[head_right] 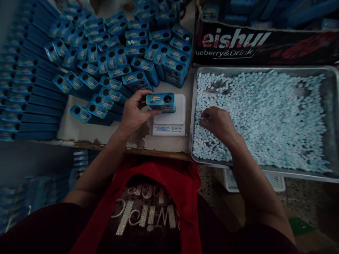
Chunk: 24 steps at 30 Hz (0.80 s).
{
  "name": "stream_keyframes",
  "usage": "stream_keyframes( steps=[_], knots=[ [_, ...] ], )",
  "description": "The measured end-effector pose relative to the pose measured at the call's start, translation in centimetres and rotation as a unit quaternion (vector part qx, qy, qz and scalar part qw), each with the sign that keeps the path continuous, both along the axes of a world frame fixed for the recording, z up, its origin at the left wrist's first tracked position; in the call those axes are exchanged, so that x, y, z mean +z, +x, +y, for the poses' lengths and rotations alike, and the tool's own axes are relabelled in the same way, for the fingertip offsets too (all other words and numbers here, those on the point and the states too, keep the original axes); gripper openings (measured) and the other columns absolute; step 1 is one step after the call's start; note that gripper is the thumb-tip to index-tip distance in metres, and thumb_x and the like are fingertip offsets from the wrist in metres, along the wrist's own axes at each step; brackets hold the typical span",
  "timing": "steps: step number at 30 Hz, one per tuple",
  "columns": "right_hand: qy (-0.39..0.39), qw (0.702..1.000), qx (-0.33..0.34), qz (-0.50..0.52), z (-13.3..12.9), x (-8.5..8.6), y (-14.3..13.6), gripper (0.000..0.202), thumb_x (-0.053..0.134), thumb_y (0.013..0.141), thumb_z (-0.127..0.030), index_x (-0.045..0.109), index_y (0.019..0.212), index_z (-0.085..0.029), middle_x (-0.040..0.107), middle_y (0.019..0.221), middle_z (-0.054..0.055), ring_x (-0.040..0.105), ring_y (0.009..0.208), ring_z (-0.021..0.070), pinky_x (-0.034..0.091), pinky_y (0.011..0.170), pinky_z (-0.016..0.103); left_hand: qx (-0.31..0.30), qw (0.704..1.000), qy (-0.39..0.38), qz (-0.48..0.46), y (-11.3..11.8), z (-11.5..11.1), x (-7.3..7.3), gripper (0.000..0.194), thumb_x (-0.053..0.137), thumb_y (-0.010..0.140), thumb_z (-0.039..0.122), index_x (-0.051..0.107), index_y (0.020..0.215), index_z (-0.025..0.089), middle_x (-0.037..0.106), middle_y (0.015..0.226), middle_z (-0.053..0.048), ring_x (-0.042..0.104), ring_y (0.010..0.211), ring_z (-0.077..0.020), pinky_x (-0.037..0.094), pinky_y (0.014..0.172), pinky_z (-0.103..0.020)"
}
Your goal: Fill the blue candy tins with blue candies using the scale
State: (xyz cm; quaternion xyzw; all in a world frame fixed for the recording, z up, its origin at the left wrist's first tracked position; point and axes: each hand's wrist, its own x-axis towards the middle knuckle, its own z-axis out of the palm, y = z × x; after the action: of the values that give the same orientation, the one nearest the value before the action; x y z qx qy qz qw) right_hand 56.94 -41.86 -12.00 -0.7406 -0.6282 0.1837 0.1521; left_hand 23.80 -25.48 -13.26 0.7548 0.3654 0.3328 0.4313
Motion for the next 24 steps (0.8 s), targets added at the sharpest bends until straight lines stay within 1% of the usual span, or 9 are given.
stream_keyframes(
  steps=[4, 8, 10, 12, 14, 16, 19, 21, 24],
  knots=[
    [-0.003, 0.993, -0.074, 0.087, 0.3, 0.6, 0.0, 0.01, 0.08, 0.077, -0.027, 0.08, 0.087, -0.026, 0.078, 0.081, 0.006, 0.077, 0.08, 0.0324, 0.056, 0.078, 0.042, -0.019, 0.999, -0.015, -0.032, 0.7, 0.2, -0.4, 0.065, 0.11, 0.089, 0.057, 0.077, 0.136, 0.027, 0.085, 0.129, -0.007, 0.086, 0.124, -0.034, 0.074, 0.114, -0.052],
    [-0.005, 0.966, -0.158, 0.205, 0.6, 1.0, 0.7, 0.02, 0.085, 0.073, -0.036, 0.079, 0.089, -0.026, 0.073, 0.074, 0.004, 0.068, 0.068, 0.0267, 0.053, 0.069, 0.039, -0.027, 0.999, -0.01, -0.031, 2.0, 0.5, -0.1, 0.053, 0.102, 0.097, 0.057, 0.077, 0.133, 0.027, 0.085, 0.122, -0.005, 0.084, 0.117, -0.0313, 0.073, 0.111, -0.048],
    [0.05, 0.965, -0.167, 0.196, 0.7, 1.2, 0.8, 0.025, 0.092, 0.07, -0.039, 0.082, 0.088, -0.025, 0.075, 0.084, 0.005, 0.066, 0.074, 0.0253, 0.053, 0.072, 0.039, -0.049, 0.997, 0.062, -0.017, 2.7, 0.5, 0.8, 0.038, 0.094, 0.103, 0.044, 0.079, 0.134, 0.028, 0.085, 0.126, -0.006, 0.083, 0.119, -0.0312, 0.07, 0.113, -0.048],
    [0.1, 0.946, -0.171, 0.257, 0.8, 1.4, 0.3, 0.033, 0.1, 0.075, -0.048, 0.084, 0.092, -0.024, 0.077, 0.092, 0.007, 0.065, 0.076, 0.0235, 0.053, 0.072, 0.037, -0.085, 0.981, 0.174, 0.001, 3.8, 0.4, 2.0, 0.03, 0.084, 0.107, 0.027, 0.082, 0.137, 0.03, 0.085, 0.131, -0.007, 0.08, 0.124, -0.0326, 0.066, 0.119, -0.05],
    [0.097, 0.88, -0.184, 0.427, 1.1, 1.7, -0.6, 0.044, 0.097, 0.092, -0.065, 0.084, 0.103, -0.024, 0.078, 0.094, 0.006, 0.067, 0.074, 0.0213, 0.055, 0.068, 0.034, -0.114, 0.95, 0.29, 0.012, 5.4, 0.0, 3.3, 0.035, 0.073, 0.111, 0.015, 0.084, 0.14, 0.033, 0.085, 0.137, -0.007, 0.077, 0.131, -0.0332, 0.059, 0.13, -0.055],
    [0.049, 0.77, -0.212, 0.6, 1.5, 1.9, -1.3, 0.05, 0.078, 0.113, -0.074, 0.08, 0.112, -0.024, 0.08, 0.094, 0.007, 0.073, 0.072, 0.0208, 0.058, 0.063, 0.03, -0.13, 0.912, 0.389, 0.014, 7.4, -0.5, 4.1, 0.043, 0.064, 0.117, 0.009, 0.085, 0.143, 0.036, 0.084, 0.143, -0.006, 0.075, 0.14, -0.032, 0.046, 0.142, -0.06],
    [-0.033, 0.628, -0.265, 0.731, 1.8, 1.9, -1.7, 0.061, 0.036, 0.132, -0.067, 0.07, 0.106, -0.023, 0.082, 0.092, 0.01, 0.079, 0.072, 0.0224, 0.061, 0.059, 0.028, -0.139, 0.863, 0.486, 0.007, 10.3, -1.2, 4.1, 0.042, 0.061, 0.122, 0.009, 0.087, 0.141, 0.037, 0.085, 0.142, -0.005, 0.074, 0.144, -0.0294, 0.041, 0.145, -0.061],
    [-0.066, 0.575, -0.281, 0.765, 1.6, 1.7, -1.4, 0.069, 0.021, 0.133, -0.066, 0.067, 0.104, -0.023, 0.082, 0.092, 0.014, 0.077, 0.069, 0.0218, 0.061, 0.058, 0.028, -0.137, 0.863, 0.486, 0.013, 11.6, -1.2, 3.6, 0.039, 0.062, 0.122, 0.011, 0.088, 0.139, 0.034, 0.086, 0.138, -0.006, 0.076, 0.135, -0.0287, 0.053, 0.135, -0.054],
    [-0.08, 0.53, -0.28, 0.797, 1.3, 1.2, -1.1, 0.066, 0.029, 0.133, -0.065, 0.07, 0.106, -0.021, 0.082, 0.093, 0.015, 0.072, 0.068, 0.0198, 0.063, 0.06, 0.026, -0.123, 0.897, 0.424, 0.016, 12.1, -0.8, 2.7, 0.039, 0.063, 0.117, 0.011, 0.088, 0.14, 0.031, 0.088, 0.134, -0.009, 0.077, 0.123, -0.0301, 0.062, 0.116, -0.047]
  ],
)
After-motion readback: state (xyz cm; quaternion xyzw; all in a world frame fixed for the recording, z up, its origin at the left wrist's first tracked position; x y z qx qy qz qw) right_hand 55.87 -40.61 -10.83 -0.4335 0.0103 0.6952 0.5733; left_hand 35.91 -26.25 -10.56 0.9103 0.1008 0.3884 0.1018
